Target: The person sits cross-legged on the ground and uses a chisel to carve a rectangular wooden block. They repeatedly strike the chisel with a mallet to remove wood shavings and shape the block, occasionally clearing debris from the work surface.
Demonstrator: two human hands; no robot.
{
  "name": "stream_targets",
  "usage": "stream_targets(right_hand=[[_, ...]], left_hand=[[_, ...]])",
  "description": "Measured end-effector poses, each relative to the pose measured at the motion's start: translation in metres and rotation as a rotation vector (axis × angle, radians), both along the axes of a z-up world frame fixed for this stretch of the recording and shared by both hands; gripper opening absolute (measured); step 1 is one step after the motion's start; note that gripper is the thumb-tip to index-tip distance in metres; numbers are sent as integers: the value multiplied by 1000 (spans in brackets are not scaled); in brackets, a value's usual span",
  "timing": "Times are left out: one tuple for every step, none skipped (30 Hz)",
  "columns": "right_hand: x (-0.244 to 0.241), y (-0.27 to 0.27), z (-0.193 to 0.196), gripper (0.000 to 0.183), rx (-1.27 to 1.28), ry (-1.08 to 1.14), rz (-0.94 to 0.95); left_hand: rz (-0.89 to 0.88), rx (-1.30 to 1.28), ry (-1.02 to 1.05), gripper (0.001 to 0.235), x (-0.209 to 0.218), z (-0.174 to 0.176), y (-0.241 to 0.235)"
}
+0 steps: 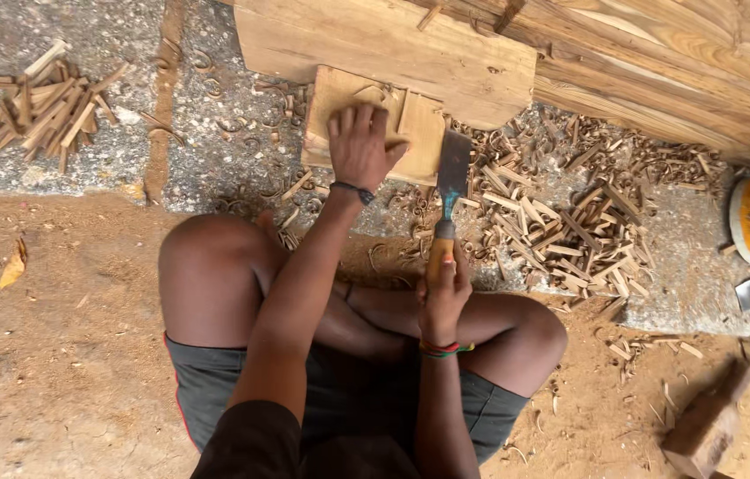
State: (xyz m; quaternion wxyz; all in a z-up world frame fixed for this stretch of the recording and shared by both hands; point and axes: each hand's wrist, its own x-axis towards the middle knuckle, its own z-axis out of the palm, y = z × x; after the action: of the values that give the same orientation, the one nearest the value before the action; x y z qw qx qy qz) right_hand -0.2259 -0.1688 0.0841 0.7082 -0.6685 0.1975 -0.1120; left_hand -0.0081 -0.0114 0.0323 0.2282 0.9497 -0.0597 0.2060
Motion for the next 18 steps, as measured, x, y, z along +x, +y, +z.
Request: stream_targets(right_hand=[[-3,0,-3,53,-75,-6,4],[-4,0,-5,54,-59,-32,18],[-4,-2,-6,54,-43,-59,31],[-8,-4,-6,54,-31,-86,30],[-13,-4,-6,53,-18,-71,-4],[-11,-1,-6,52,-5,-72,-35],[-9,0,-7,51,8,-72,-66],[-10,-1,-8,52,13,-98,-52],[-9,-2,-12,52,18,-124,-39],[-9,-2,-17,52,27,-148,-22],[-11,-2,-23,52,43,-128,-25],[-11,1,-29,51,66,-112,-24],[-11,4,-35,50,88,-96,-22],[-10,8,-41,49,50,-72,3],[-9,11,-46,48,10,-49,27],[-11,13,-52,47,-34,-16,53],[-10,19,-60,47,-36,-28,48],[-10,19,-67,47,-51,-36,43]], left_hand=[[26,8,-8,65,3,-2,-4],[48,22,-12,63,5,-5,-9],[70,36,-17,61,7,-10,-11],[67,39,-33,54,6,-15,-15],[62,42,-50,47,5,-20,-16],[61,43,-82,41,11,-20,-15],[62,-24,-106,34,17,-18,-13],[68,-94,-116,28,13,-18,-8],[73,-163,-126,22,9,-17,-3],[9,-316,-95,19,4,-13,6],[-56,-469,-63,16,-2,-5,16],[-121,-614,-35,14,-7,6,27],[-167,-650,-85,13,-18,19,36],[-209,-680,-141,13,-33,33,50],[-252,-708,-197,13,-43,48,64],[-255,-762,-208,13,-50,61,74],[-258,-816,-219,13,-56,71,84],[-259,-884,-230,13,-64,76,88]])
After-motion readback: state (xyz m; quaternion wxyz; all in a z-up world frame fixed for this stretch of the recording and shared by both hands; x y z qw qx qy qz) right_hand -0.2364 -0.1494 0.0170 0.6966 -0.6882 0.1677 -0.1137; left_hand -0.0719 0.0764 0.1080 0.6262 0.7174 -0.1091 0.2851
